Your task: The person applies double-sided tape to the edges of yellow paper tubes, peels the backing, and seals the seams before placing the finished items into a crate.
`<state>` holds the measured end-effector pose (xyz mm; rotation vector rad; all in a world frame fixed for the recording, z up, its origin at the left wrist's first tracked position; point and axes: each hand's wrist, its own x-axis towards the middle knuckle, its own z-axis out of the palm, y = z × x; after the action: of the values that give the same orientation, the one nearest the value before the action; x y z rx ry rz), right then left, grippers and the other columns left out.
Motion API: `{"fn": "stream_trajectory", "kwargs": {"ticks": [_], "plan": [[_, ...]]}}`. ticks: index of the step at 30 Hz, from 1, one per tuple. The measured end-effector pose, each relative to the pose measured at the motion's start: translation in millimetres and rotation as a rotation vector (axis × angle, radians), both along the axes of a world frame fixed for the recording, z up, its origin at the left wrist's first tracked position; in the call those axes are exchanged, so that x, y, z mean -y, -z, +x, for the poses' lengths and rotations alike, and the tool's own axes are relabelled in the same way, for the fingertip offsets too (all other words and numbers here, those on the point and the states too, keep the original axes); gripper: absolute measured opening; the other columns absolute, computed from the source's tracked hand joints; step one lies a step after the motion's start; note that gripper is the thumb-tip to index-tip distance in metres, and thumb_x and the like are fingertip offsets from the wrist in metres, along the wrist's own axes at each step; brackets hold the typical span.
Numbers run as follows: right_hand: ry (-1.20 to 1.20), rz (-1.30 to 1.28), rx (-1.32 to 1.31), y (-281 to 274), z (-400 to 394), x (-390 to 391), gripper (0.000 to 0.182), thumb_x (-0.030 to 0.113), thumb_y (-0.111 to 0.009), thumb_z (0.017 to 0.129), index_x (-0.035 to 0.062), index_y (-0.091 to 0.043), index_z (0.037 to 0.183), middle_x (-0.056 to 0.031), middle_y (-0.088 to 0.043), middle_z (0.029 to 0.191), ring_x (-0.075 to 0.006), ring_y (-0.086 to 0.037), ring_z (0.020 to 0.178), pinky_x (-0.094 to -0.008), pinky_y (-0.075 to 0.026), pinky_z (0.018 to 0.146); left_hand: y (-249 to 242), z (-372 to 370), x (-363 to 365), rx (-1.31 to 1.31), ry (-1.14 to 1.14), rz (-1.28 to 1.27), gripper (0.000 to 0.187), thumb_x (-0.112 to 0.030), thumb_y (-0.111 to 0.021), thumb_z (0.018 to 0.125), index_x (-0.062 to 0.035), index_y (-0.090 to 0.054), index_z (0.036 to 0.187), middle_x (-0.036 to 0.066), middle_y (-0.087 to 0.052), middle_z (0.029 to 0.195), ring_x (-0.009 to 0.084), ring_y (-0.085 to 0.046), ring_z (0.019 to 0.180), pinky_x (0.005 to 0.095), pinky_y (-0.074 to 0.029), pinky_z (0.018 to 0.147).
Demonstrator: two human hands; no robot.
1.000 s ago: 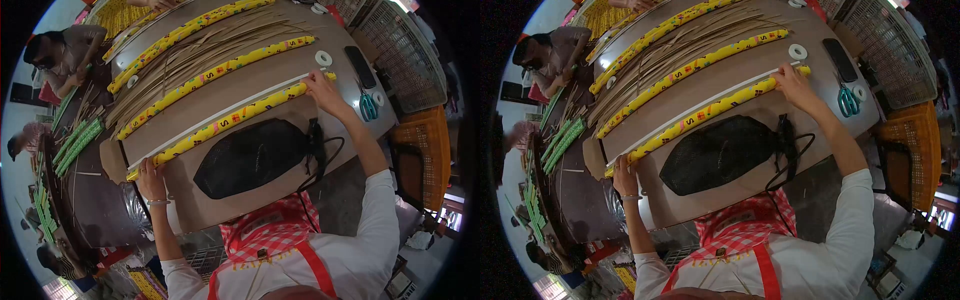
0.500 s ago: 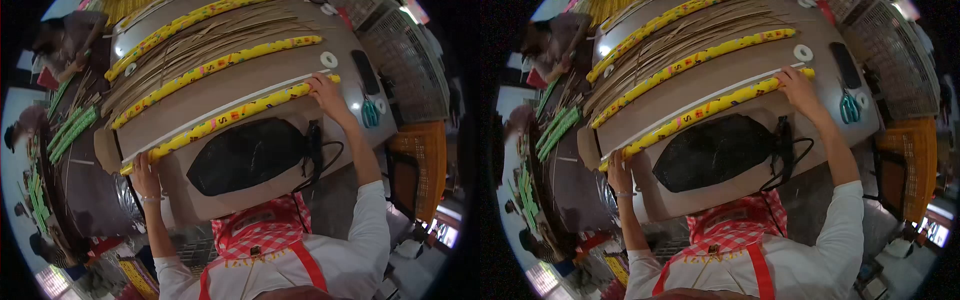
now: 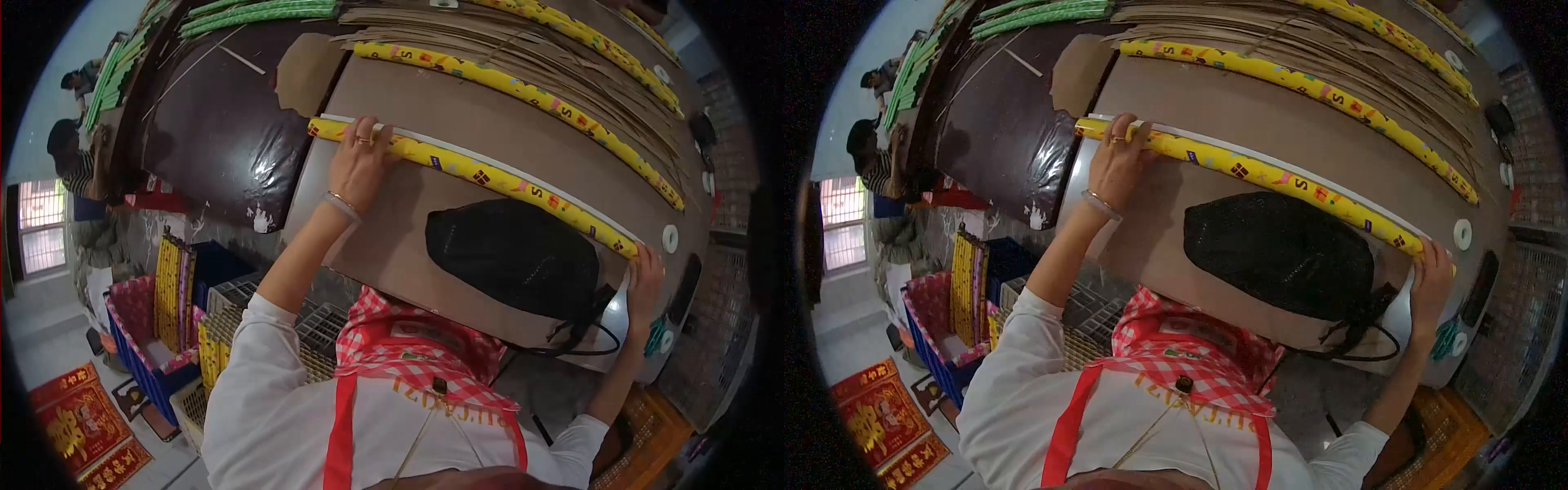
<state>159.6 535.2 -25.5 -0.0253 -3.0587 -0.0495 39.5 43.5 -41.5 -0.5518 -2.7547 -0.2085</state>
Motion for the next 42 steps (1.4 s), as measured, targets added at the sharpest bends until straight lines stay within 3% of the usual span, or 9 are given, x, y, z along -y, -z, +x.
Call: {"fn": "stream_trajectory", "kwargs": {"ticks": [10, 16, 21, 23, 25, 32, 35, 38, 42], "plan": [[-0.037, -0.174, -0.175, 8, 7, 8, 0.030, 0.004, -0.052, 0.084, 0.0041, -0.050, 0.114, -0.0124, -0.053, 0.113, -0.0301, -0.048, 0.109, -0.0387, -0.035, 0.094, 5, 6, 0, 0.021, -0.037, -0.094, 0.047, -0.020, -0.059, 0.075, -0.0059, -0.047, 0.119, 0.008, -0.048, 0.102, 0.0245, -0.047, 0.098, 0.0322, -0.042, 0.084], [-0.049, -0.188, -0.167, 12, 6, 4, 0.032, 0.001, -0.054, 0.081, 0.0056, -0.052, 0.113, -0.0121, -0.054, 0.114, -0.0300, -0.050, 0.108, -0.0383, -0.036, 0.094, -2, 14, 3, -0.004, -0.005, 0.057, 0.049, -0.013, -0.062, 0.073, -0.0061, -0.047, 0.119, 0.012, -0.053, 0.101, 0.0282, -0.051, 0.097, 0.0375, -0.041, 0.088], [0.042, -0.203, -0.066, -4, -2, 11, 0.032, 0.003, -0.053, 0.081, 0.0095, -0.053, 0.112, -0.0170, -0.047, 0.113, -0.0328, -0.046, 0.105, -0.0395, -0.039, 0.086, 0, 11, 1, 0.009, -0.008, 0.159, 0.037, -0.008, -0.057, 0.079, -0.0082, -0.050, 0.115, 0.014, -0.056, 0.105, 0.0313, -0.053, 0.100, 0.0399, -0.044, 0.083], [0.024, -0.077, -0.109, -6, 1, 14, 0.033, 0.004, -0.054, 0.081, 0.0123, -0.054, 0.112, -0.0164, -0.046, 0.106, -0.0323, -0.047, 0.098, -0.0391, -0.039, 0.083, 1, 11, 0, 0.038, -0.013, 0.160, 0.032, -0.009, -0.056, 0.081, -0.0074, -0.051, 0.113, 0.014, -0.056, 0.107, 0.0317, -0.052, 0.103, 0.0400, -0.043, 0.085], [0.049, -0.156, -0.059, -8, 2, 13, 0.040, 0.006, -0.056, 0.080, 0.0150, -0.051, 0.119, -0.0141, -0.045, 0.107, -0.0302, -0.046, 0.100, -0.0381, -0.040, 0.084, 4, 10, 1, 0.011, -0.007, 0.125, 0.028, -0.010, -0.055, 0.082, -0.0053, -0.053, 0.110, 0.015, -0.055, 0.109, 0.0318, -0.050, 0.107, 0.0397, -0.043, 0.086], [0.009, -0.064, -0.109, 4, -5, 0, 0.055, 0.010, -0.059, 0.078, 0.0199, -0.040, 0.129, -0.0091, -0.047, 0.107, -0.0275, -0.047, 0.100, -0.0372, -0.041, 0.085, 2, 1, 3, 0.074, 0.122, 0.010, 0.051, -0.023, -0.057, 0.081, -0.0005, -0.041, 0.125, 0.019, -0.045, 0.125, 0.0341, -0.039, 0.120, 0.0430, -0.031, 0.099], [-0.035, -0.298, -0.127, 8, -15, -13, 0.045, 0.009, -0.058, 0.079, 0.0171, -0.046, 0.122, -0.0083, -0.051, 0.100, -0.0284, -0.049, 0.097, -0.0375, -0.039, 0.087, 2, -16, 3, 0.132, 0.132, -0.054, 0.056, -0.028, -0.054, 0.083, -0.0005, -0.036, 0.129, 0.019, -0.041, 0.129, 0.0328, -0.035, 0.123, 0.0433, -0.026, 0.102], [-0.021, -0.216, 0.003, 10, -24, -24, 0.039, 0.012, -0.054, 0.082, 0.0156, -0.047, 0.120, -0.0116, -0.050, 0.108, -0.0290, -0.047, 0.103, -0.0402, -0.037, 0.089, 10, -41, 8, 0.151, 0.139, -0.152, 0.060, -0.031, -0.049, 0.086, -0.0001, -0.028, 0.133, 0.019, -0.036, 0.133, 0.0317, -0.032, 0.125, 0.0426, -0.025, 0.103], [-0.047, -0.163, -0.070, 6, -38, -26, 0.032, 0.013, -0.053, 0.083, 0.0134, -0.049, 0.114, -0.0080, -0.050, 0.110, -0.0258, -0.049, 0.103, -0.0419, -0.033, 0.096, 15, -71, 8, 0.208, 0.169, -0.098, 0.063, -0.038, -0.042, 0.089, -0.0017, -0.021, 0.136, 0.020, -0.028, 0.137, 0.0347, -0.029, 0.125, 0.0426, -0.025, 0.102]]}}
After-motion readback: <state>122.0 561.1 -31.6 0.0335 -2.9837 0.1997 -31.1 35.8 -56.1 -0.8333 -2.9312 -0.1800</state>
